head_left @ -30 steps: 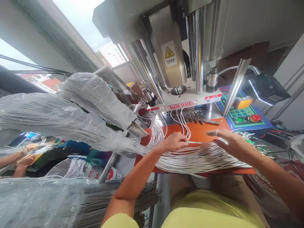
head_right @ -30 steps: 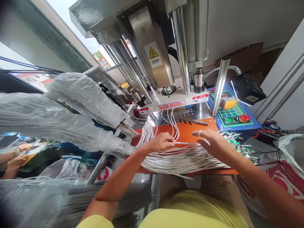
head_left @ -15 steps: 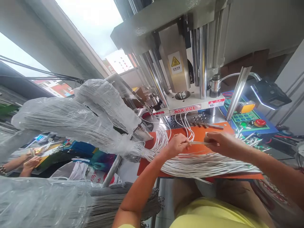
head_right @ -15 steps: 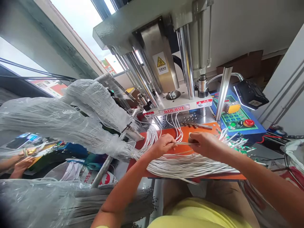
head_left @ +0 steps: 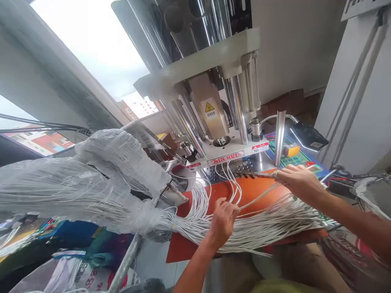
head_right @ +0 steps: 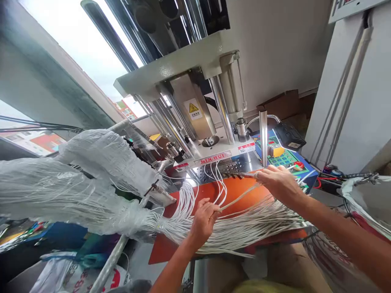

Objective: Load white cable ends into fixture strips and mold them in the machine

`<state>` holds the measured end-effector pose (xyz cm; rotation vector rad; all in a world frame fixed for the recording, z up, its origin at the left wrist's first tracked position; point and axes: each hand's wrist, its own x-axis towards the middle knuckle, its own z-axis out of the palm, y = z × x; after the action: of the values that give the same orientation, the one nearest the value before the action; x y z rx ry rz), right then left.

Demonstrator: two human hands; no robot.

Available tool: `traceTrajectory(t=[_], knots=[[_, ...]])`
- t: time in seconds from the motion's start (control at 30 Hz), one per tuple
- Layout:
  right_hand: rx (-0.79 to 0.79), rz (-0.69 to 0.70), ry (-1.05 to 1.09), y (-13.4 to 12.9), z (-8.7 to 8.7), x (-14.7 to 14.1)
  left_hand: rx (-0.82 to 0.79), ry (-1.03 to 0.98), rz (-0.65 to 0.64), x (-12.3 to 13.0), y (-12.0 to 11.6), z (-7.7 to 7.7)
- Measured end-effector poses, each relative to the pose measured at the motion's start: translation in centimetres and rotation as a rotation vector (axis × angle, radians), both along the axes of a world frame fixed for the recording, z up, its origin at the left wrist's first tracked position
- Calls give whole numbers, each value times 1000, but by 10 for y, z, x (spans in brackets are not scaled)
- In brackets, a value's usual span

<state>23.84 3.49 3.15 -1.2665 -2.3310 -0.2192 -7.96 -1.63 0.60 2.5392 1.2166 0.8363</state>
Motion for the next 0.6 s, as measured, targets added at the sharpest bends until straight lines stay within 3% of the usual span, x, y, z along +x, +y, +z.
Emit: traceTrajectory(t=[0.13, 0.23, 0.43, 0.5, 0.6], knots=[[31, 49, 79, 1, -11, 4, 41, 65, -27, 4, -3, -15], [154, -20, 29, 8, -6, 8, 69, 75, -7, 2, -6, -20], [199, -104, -57, 17, 6, 24, 82, 55, 4, -2, -18, -24], [160, -116, -51, 19, 2, 28, 78, 43, 3, -1, -20, -24], [-34, -128, 30, 20, -10, 33, -29, 59, 57, 4, -17, -20]])
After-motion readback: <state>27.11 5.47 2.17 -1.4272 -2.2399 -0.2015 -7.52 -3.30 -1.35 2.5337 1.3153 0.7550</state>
